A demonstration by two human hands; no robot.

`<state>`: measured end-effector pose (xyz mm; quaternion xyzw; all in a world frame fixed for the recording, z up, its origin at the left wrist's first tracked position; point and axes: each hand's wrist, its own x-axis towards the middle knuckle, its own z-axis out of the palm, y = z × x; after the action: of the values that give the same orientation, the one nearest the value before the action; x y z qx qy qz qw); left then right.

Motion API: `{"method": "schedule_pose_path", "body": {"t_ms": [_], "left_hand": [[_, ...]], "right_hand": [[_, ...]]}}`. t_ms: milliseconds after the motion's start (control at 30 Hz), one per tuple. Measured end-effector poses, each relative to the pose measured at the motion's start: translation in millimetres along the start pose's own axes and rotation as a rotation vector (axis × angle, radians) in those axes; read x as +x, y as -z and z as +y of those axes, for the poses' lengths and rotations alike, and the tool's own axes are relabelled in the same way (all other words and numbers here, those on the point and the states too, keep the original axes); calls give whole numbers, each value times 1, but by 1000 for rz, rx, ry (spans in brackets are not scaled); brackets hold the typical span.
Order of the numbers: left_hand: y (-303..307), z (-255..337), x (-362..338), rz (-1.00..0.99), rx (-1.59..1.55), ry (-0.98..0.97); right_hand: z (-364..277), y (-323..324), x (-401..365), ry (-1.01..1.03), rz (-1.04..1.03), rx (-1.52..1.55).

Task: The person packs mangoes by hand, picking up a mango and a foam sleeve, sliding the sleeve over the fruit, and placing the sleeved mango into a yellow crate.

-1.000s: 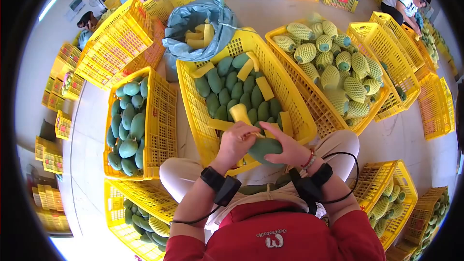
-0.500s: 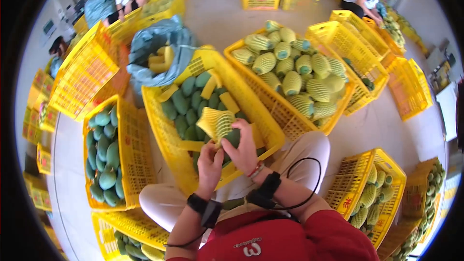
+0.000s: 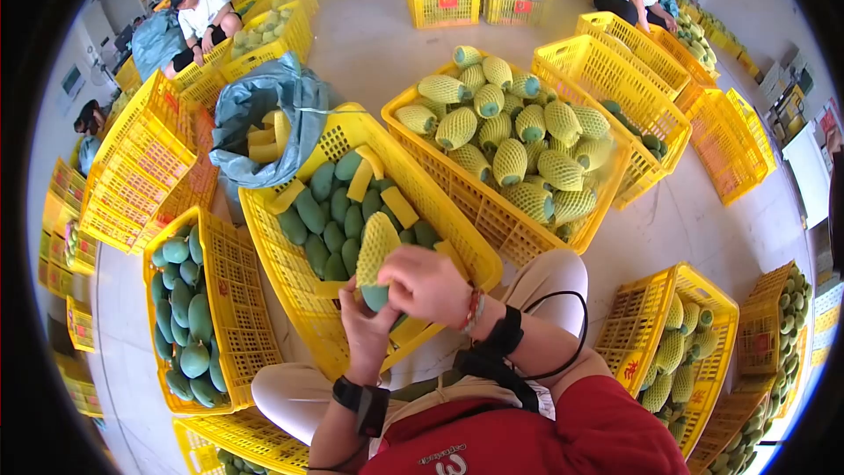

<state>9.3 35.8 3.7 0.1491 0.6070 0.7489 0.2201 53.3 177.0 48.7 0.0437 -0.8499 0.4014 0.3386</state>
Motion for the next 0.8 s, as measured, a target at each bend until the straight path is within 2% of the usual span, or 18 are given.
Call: {"method": "schedule_pose_path", "body": {"t_ms": [33,67,200,267,300,367,433,500,567,633,700,800], "left_hand": [[2,2,3,58,-21,38],[5,-2,8,44,-26,-16],[-1,-5,25,44,23,-92],[-15,-6,40,106,27,-124],[-29,-3,47,100,24,-123],[-66,7,53,-18,126,-131],[-91,22,51,-269,576,-356],[-93,6,52,-355,636,-362],[-84,-10,59,-372,545,-66],[-65,-36,61,-276,545,-13],[-46,-52,64,-299,554,62],[-16,-64,63,-245,582,207]], "right_hand": [[-7,-3,-5,70,-71,14],[-12,-7,-9,98,-35,10],[-15,3,-12,15,-63,62],[-14,18,-5,-80,158,-51],[-6,15,-3,-83,162,-57],[15,10,1,-544,542,801],[48,62,16,-693,488,730],[116,103,14,-558,427,159],[153,140,14,-712,399,-352],[184,164,5,-718,449,-473],[207,189,-6,-719,129,-757],[241,250,1,-626,474,-863]]}}
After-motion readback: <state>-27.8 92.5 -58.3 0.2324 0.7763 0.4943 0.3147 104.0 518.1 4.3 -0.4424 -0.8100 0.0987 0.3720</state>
